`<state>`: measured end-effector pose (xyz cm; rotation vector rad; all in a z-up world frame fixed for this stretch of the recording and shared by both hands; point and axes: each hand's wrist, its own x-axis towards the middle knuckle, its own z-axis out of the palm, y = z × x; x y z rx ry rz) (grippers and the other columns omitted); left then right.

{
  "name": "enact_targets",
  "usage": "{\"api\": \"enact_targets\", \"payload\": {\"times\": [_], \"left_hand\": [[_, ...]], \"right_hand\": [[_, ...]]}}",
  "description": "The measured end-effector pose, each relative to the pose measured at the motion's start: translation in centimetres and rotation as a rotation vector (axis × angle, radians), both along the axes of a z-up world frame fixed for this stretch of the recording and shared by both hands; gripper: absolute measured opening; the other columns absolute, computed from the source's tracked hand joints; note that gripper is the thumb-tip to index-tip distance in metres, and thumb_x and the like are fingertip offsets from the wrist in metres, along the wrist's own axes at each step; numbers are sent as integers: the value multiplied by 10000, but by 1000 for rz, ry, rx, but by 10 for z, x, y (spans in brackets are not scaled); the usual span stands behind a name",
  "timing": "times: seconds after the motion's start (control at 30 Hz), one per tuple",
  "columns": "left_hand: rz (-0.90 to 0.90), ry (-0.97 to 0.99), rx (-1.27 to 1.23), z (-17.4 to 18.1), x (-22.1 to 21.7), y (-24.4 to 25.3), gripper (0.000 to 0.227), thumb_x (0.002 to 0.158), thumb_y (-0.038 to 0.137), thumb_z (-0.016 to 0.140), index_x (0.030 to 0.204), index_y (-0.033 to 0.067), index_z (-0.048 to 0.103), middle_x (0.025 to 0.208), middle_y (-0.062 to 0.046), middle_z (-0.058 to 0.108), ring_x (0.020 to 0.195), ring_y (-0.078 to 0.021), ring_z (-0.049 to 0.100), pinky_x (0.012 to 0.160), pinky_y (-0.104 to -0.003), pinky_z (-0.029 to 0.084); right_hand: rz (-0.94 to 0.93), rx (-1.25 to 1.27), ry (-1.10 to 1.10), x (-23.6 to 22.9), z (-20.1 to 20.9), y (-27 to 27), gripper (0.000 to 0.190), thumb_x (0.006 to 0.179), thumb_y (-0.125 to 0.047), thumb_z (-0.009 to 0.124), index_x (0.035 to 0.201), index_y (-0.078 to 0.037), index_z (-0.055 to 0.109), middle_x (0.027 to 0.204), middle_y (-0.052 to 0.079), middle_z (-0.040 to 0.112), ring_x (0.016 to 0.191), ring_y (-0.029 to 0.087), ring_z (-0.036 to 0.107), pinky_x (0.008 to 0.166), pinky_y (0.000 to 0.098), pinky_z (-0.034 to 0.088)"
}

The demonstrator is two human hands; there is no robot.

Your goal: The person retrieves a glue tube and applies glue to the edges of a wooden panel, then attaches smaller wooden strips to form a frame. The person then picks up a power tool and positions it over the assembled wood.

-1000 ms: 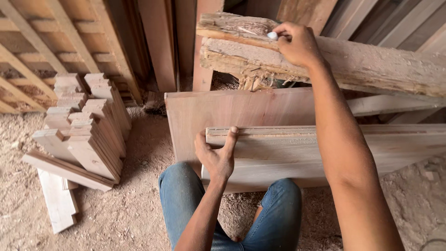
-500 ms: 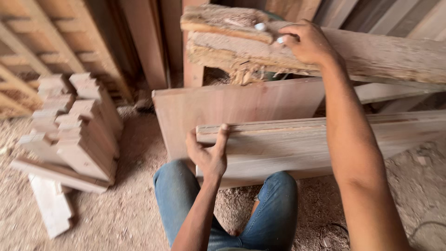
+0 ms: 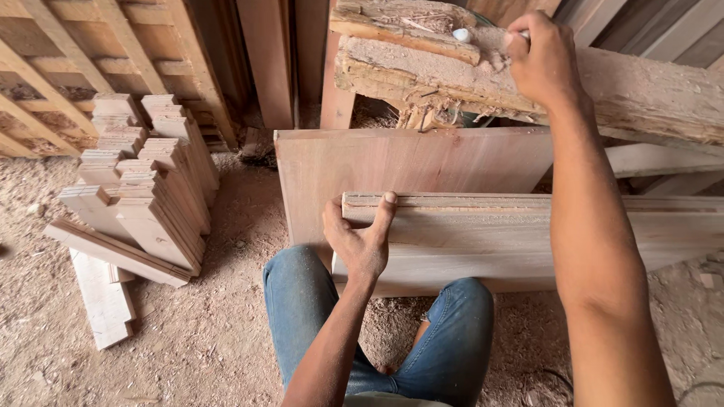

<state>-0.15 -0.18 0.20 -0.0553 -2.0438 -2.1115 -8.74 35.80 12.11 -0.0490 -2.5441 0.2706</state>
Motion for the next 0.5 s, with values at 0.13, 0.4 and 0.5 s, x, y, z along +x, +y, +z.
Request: {"api": "enact_targets", "payload": {"times": [0.13, 0.4, 0.5], "left_hand": [[10, -16, 29, 1, 0, 1, 548, 795, 439, 866, 970, -2, 591, 926, -130, 644, 835, -197, 649, 759, -364, 555], [-4, 11, -38, -5, 0, 1, 555, 817, 459, 849, 982, 3, 581, 930, -137, 625, 867, -210, 639, 773, -372, 548], [-18, 26, -42, -8, 0, 1, 563, 826, 477, 840, 980, 4, 577, 935, -141, 604, 870, -215, 625, 755, -382, 548]], "right_hand": [[-72, -141, 30, 1, 16, -12, 104, 969, -44, 760, 1062, -2, 739, 998, 133, 745, 863, 206, 709, 785, 341, 581], [245, 123, 163, -4, 26, -38, 62, 1072, 21, 713, 1109, 22, 763, 1074, 140, 748, 936, 213, 715, 816, 317, 572], [313, 252, 175, -8, 28, -50, 88, 1080, 55, 683, 1106, 9, 754, 1067, 119, 752, 1025, 206, 722, 881, 316, 591]]}}
